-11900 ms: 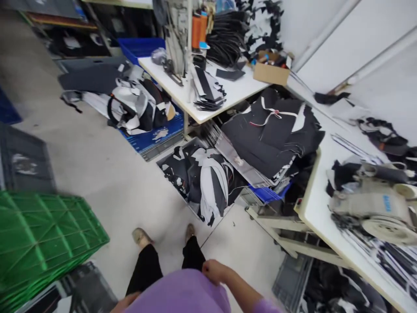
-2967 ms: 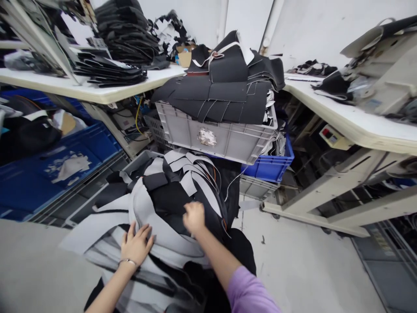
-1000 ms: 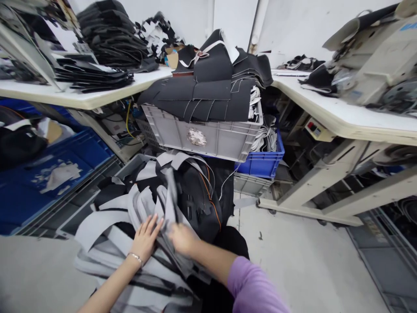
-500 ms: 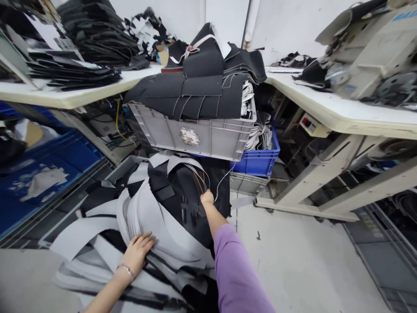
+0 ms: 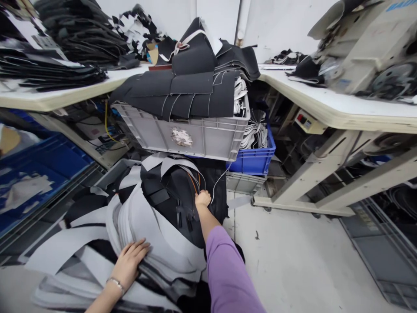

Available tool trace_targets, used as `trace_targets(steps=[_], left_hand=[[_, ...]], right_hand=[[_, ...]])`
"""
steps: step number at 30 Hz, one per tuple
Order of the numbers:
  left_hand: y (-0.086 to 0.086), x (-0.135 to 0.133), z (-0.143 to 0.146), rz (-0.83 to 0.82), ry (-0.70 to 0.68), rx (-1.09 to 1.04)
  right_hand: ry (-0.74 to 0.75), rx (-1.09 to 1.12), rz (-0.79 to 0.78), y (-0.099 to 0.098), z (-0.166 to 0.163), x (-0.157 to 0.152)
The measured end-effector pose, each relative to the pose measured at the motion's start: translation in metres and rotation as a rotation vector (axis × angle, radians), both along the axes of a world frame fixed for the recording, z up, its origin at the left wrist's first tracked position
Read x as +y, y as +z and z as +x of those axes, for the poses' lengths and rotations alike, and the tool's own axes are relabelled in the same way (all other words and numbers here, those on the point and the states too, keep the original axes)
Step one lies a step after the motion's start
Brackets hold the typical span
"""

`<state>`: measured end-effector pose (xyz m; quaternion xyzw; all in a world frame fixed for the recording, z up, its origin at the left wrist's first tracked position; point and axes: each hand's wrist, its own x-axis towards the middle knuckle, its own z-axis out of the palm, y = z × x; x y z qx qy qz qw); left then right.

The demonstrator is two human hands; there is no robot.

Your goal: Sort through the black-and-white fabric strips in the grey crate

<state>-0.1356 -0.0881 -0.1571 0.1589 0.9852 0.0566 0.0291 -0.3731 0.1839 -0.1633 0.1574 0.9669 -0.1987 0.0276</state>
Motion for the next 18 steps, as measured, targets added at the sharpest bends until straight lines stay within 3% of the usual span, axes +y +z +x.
trace_targets(steps=[8,12,15,18], left_hand=[[0.003,0.001,0.001,0.010,-0.006,-0.025],[0.012,-0.007,-0.005,0.111,-0.032,-0.124],[0.031,-0.007,-0.023,0.250,0.009,0.010],[0.050,0.008,-0.049,0.170,0.047,0.259]], right_hand=[[0.182,-0.040,0.105,0.024,-0.007,-0.003],[0.471,0.011,0.105,0.047,-0.002,-0.017],[0.790,0.066,0.077,0.059,0.050,-0.035],[1.155,0.036,0.001,0.061,0.135,-0.048]])
